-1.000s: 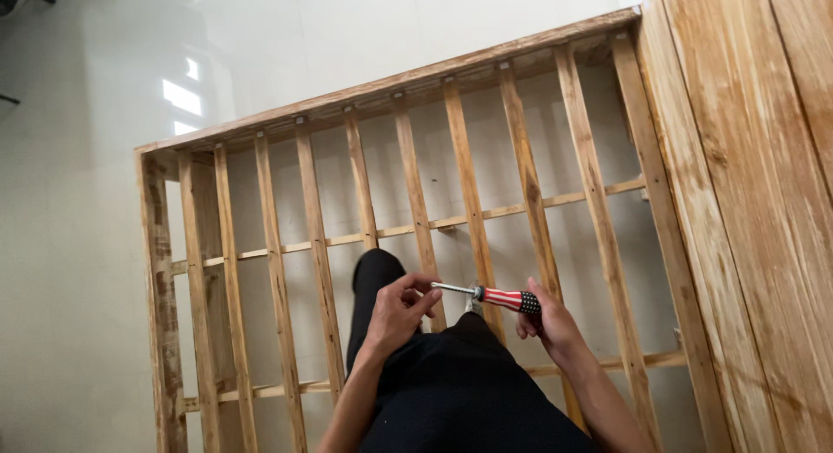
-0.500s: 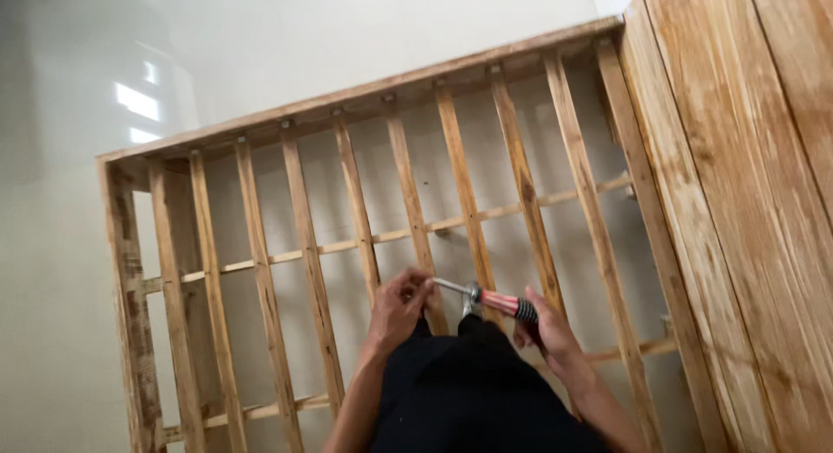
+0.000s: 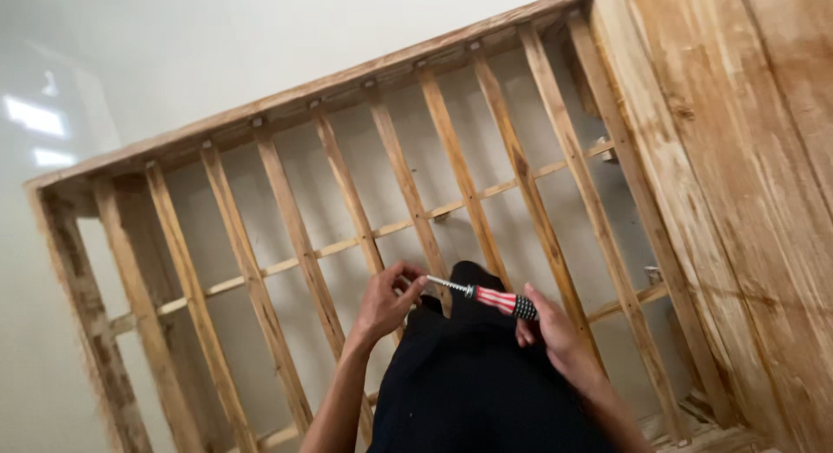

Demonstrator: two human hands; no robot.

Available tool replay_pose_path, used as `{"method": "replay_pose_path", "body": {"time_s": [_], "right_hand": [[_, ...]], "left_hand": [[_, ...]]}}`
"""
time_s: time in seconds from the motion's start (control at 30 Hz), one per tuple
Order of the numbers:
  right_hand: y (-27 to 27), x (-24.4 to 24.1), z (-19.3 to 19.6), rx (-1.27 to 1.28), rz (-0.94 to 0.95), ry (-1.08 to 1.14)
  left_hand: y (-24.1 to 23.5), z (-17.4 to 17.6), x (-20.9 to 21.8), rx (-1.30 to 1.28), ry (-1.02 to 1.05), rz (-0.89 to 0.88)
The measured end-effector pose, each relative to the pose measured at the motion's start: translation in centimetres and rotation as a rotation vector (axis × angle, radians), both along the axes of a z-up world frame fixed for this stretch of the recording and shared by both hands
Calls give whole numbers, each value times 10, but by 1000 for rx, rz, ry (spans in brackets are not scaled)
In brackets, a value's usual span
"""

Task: The person is assembling a wooden frame by screwing a horizontal wooden brace to vertical studs using a manual screwdriver. The person holds the brace in place with one hand and turns the screwdriver with the other to secure the connection.

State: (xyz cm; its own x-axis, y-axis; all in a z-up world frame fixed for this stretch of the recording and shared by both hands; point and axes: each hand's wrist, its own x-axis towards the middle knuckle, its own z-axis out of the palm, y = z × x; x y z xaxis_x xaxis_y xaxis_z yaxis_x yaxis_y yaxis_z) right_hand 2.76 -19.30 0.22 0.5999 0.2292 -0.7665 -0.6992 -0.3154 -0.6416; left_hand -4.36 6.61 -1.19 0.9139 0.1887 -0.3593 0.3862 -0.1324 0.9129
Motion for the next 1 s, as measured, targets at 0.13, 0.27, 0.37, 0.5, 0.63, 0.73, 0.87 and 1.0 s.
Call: {"method": "replay_pose_path", "body": {"time_s": [0.13, 0.27, 0.37, 0.5, 0.63, 0.73, 0.87, 1.0], "right_hand": [[10, -16, 6, 6, -48, -4], [11, -19, 2, 55, -96, -27], [13, -19, 2, 60, -99, -79], [8, -20, -11, 34, -99, -129], [6, -28, -19, 33, -112, -127], [2, -37, -33, 11, -87, -145], [6, -44, -33, -25, -42, -168], [-4, -40, -43, -34, -7, -169]], "left_hand": [[16, 23, -4, -85, 96, -66], [25, 36, -5, -109, 135, -132], [30, 32, -10, -171, 139, -173], [37, 36, -15, -237, 118, -281], [43, 28, -21, -280, 126, -341], [43, 9, -23, -365, 131, -203], [46, -6, -20, -335, 86, -93], [42, -10, -16, -330, 68, -67]]}}
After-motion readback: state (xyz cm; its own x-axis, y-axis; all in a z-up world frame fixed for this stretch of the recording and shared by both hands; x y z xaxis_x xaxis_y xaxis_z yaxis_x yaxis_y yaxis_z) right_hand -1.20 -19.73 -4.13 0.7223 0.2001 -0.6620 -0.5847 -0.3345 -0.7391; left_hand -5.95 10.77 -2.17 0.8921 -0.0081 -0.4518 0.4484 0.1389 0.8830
